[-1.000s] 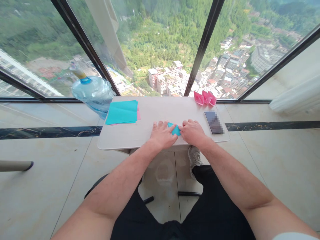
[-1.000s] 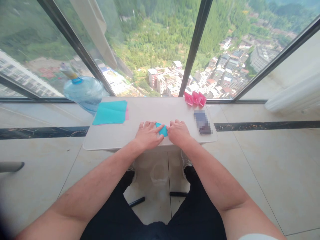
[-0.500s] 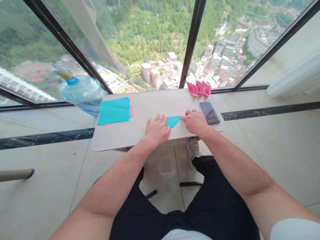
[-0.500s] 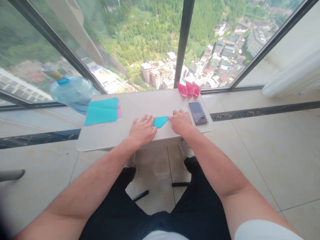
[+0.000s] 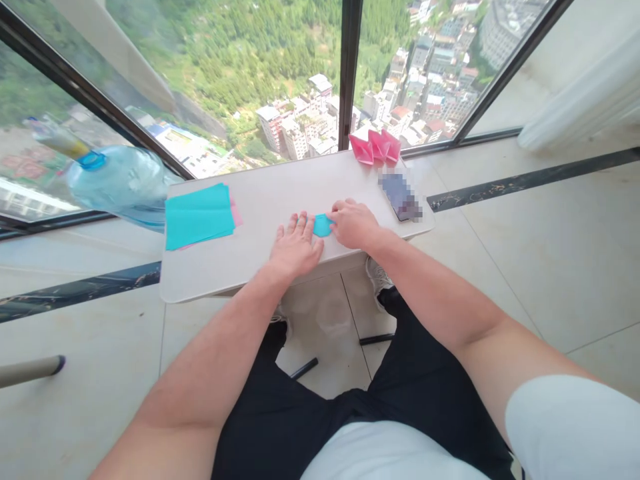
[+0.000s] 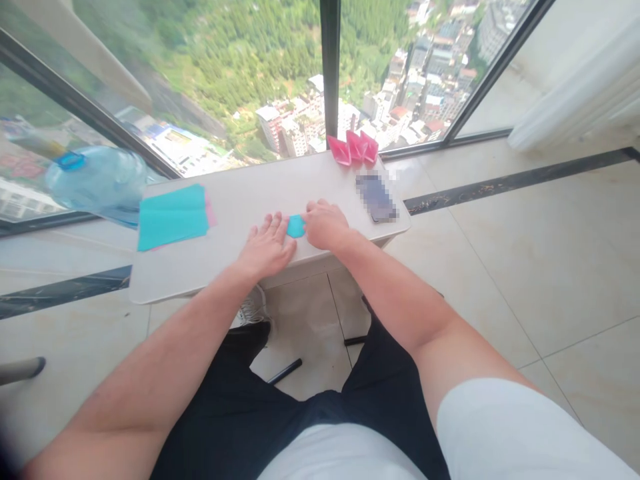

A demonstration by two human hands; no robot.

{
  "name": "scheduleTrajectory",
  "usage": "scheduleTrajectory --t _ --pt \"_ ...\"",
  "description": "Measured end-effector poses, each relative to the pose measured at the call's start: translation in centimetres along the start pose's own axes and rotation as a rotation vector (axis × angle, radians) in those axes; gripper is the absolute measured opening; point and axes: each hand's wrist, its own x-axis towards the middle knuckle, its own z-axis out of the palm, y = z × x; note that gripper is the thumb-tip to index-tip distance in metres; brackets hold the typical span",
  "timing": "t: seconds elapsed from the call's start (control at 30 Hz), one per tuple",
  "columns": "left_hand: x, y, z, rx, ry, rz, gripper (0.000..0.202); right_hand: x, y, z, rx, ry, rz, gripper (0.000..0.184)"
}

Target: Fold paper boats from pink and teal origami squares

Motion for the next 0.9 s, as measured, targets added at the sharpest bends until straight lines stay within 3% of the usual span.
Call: scheduleTrajectory --t 0.27,0.57,0.9 --pt "0.9 -0.8 -0.5 0.004 -0.025 -0.068 0.075 0.4 0.4 0.1 0.011 -0.003 0.059 0.034" --pt "2.0 -2.1 0.0 -0.078 0.003 -0.069 0.082 3.2 1.3 2.7 0.092 0.101 0.04 0.051" --pt "1.6 -1.8 -0.6 -0.068 0.043 -0.079 0.081 3.5 0.2 0.8 0.11 0.023 0.139 0.035"
